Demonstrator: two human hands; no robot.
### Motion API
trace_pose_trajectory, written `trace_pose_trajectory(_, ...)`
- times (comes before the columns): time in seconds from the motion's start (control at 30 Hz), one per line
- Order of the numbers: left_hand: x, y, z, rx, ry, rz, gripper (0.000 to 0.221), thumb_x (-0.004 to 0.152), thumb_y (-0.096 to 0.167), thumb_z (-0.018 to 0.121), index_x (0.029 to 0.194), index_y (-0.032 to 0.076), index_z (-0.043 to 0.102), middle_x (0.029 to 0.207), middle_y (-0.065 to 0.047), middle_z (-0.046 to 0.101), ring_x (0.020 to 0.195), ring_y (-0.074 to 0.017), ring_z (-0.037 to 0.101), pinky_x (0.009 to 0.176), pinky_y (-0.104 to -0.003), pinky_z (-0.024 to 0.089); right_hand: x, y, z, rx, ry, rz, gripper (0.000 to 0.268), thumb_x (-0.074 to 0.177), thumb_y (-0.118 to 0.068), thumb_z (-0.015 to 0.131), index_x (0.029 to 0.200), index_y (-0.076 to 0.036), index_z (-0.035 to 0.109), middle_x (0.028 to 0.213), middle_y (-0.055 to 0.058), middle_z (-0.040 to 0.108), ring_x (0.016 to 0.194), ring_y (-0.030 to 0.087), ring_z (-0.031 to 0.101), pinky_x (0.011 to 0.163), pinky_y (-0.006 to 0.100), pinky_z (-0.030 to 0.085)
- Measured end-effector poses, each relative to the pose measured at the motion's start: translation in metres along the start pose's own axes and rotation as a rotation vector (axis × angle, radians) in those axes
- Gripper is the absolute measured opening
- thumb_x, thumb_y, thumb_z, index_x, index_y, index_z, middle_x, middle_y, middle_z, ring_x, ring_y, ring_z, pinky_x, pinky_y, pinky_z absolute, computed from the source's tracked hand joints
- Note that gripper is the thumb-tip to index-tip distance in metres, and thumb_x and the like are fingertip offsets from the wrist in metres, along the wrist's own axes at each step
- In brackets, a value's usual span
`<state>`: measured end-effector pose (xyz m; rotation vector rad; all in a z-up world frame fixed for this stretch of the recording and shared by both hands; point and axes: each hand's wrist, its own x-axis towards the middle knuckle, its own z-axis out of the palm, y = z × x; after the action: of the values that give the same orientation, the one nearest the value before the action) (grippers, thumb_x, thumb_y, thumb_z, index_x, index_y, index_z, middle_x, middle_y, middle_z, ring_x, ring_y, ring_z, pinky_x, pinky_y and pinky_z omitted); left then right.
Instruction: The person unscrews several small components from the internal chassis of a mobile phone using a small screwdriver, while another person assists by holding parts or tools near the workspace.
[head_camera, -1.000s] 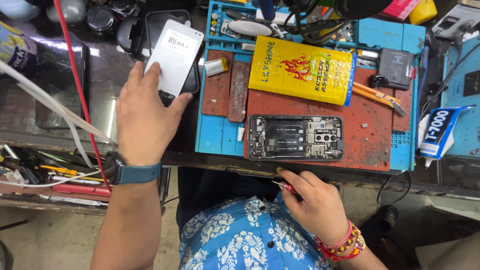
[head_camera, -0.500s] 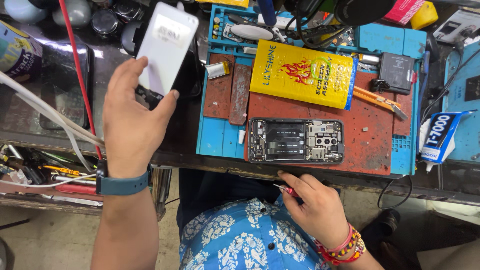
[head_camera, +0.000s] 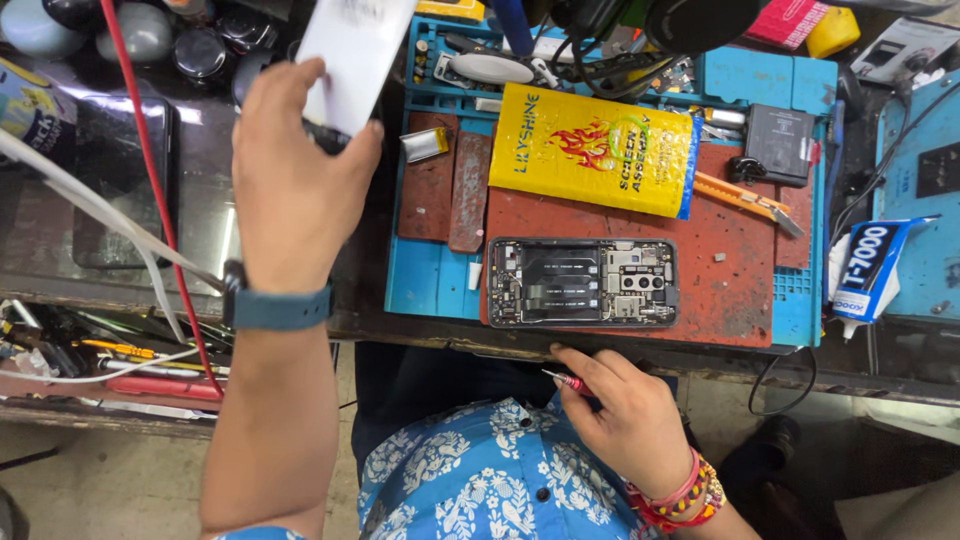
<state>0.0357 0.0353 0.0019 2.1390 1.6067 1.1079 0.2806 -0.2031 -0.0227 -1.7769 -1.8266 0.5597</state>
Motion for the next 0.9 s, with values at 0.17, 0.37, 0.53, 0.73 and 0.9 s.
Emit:
trace_pose_trajectory(0.17, -0.025, 0.014, -0.017, -0.042, -0.087, -0.014, 0.06, 0.087, 0.018, 0.084, 0.139, -0.001, 0.06, 0.147, -0.024, 0.057, 0.137, -0.042, 0.053, 0.115, -0.047, 0.041, 0.002, 0.001, -0.001, 0.0, -0.014, -0.016, 0.034, 0.079, -0.01, 0.074, 0.112, -0.007, 0.072, 0.071, 0.008, 0.059, 0.055, 0.026, 0.062, 0.05, 0.037, 0.051)
trace_pose_trajectory(0.37, -0.043, 0.053, -0.012, -0.057, -0.224, 0.057, 0.063, 0.085, 0.023, 0.081, 0.14, 0.001, 0.059, 0.149, -0.028, 0.051, 0.138, -0.0455, 0.048, 0.115, -0.051, 0.037, 0.003, -0.002, -0.001, 0.008, -0.003, 0.001, 0.033, 0.078, -0.009, 0.074, 0.111, -0.007, 0.073, 0.07, 0.008, 0.059, 0.054, 0.025, 0.063, 0.051, 0.036, 0.052)
trace_pose_trajectory(0.53, -0.038, 0.077, 0.028, -0.031, -0.146, 0.165, 0.067, 0.086, 0.024, 0.08, 0.143, -0.001, 0.052, 0.145, -0.029, 0.052, 0.133, -0.0456, 0.05, 0.113, -0.054, 0.038, 0.002, -0.003, 0.0, 0.001, 0.005, 0.011, 0.033, 0.079, -0.009, 0.074, 0.112, -0.007, 0.073, 0.072, 0.008, 0.06, 0.056, 0.025, 0.064, 0.051, 0.036, 0.052)
trace_pose_trajectory(0.73, -0.025, 0.092, 0.064, -0.015, -0.126, 0.144, 0.065, 0.084, 0.024, 0.079, 0.139, -0.002, 0.054, 0.14, -0.029, 0.055, 0.128, -0.0448, 0.053, 0.11, -0.055, 0.04, 0.002, -0.004, 0.0, -0.01, 0.007, 0.018, 0.032, 0.08, -0.009, 0.074, 0.112, -0.008, 0.073, 0.072, 0.008, 0.06, 0.055, 0.026, 0.063, 0.051, 0.036, 0.052)
trace_pose_trajectory(0.9, -0.028, 0.078, 0.066, -0.014, -0.106, 0.251, 0.078, 0.082, 0.044, 0.086, 0.135, -0.003, 0.055, 0.142, -0.033, 0.051, 0.135, -0.0487, 0.046, 0.113, -0.058, 0.035, 0.002, -0.003, -0.001, 0.007, 0.004, 0.006, 0.032, 0.08, -0.01, 0.074, 0.112, -0.008, 0.073, 0.072, 0.008, 0.06, 0.056, 0.026, 0.063, 0.052, 0.037, 0.051)
